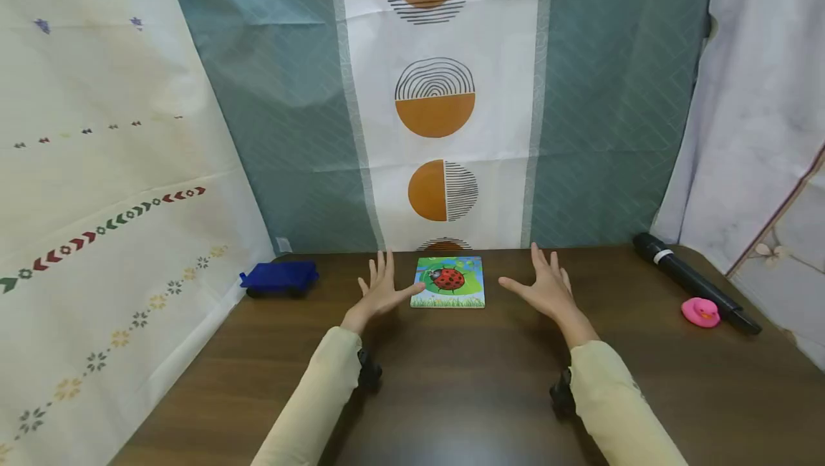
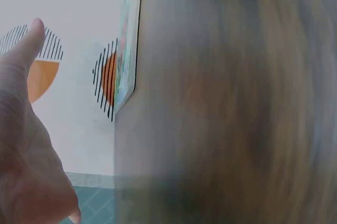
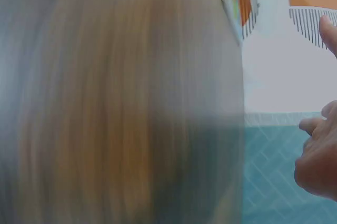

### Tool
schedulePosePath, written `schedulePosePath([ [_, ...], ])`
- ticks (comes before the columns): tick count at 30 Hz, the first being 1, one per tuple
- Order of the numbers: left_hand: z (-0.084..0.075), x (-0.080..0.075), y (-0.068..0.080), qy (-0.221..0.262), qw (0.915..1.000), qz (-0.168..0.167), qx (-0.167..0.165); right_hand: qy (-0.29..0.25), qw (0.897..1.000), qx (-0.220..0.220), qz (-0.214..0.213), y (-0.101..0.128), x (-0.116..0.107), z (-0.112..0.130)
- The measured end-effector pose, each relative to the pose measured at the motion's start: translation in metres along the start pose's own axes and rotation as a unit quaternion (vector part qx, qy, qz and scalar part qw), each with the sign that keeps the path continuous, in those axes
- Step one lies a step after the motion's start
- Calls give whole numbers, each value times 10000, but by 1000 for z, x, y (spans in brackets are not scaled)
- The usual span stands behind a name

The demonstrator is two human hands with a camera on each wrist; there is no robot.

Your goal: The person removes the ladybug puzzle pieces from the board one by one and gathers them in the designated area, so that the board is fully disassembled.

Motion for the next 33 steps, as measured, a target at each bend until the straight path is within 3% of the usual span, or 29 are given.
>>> schedulePosePath([
  [5, 4, 15, -9, 915, 9956, -181, 16, -773, 9957, 324, 395, -11, 30, 0],
  [9, 12, 32, -15, 1857, 9819, -333, -179, -1562, 9859, 253, 543, -18, 55, 3],
  [11, 15, 39, -15, 2042, 9769, -562, -274, -1903, 9799, 275, 538, -21, 66, 3],
  [14, 19, 45, -14, 1813, 9770, -1046, -402, -2127, 9758, 354, 374, -22, 78, 2],
  [18, 16, 44, -18, 1341, 9788, -1485, -448, -1594, 9867, 302, -36, -29, 80, 4],
  [22, 11, 44, -19, 1200, 9812, -1483, -298, -1050, 9937, 195, -336, -28, 79, 6],
  [33, 15, 45, -15, 1216, 9826, -1381, -271, -1030, 9941, 246, -229, -25, 84, 6],
])
Point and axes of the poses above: each hand's wrist, its own y-axis away from the middle knuckle, its own x-axis out of the palm, z = x × y, the point moved 8 cm from there along -y, towards the middle knuckle
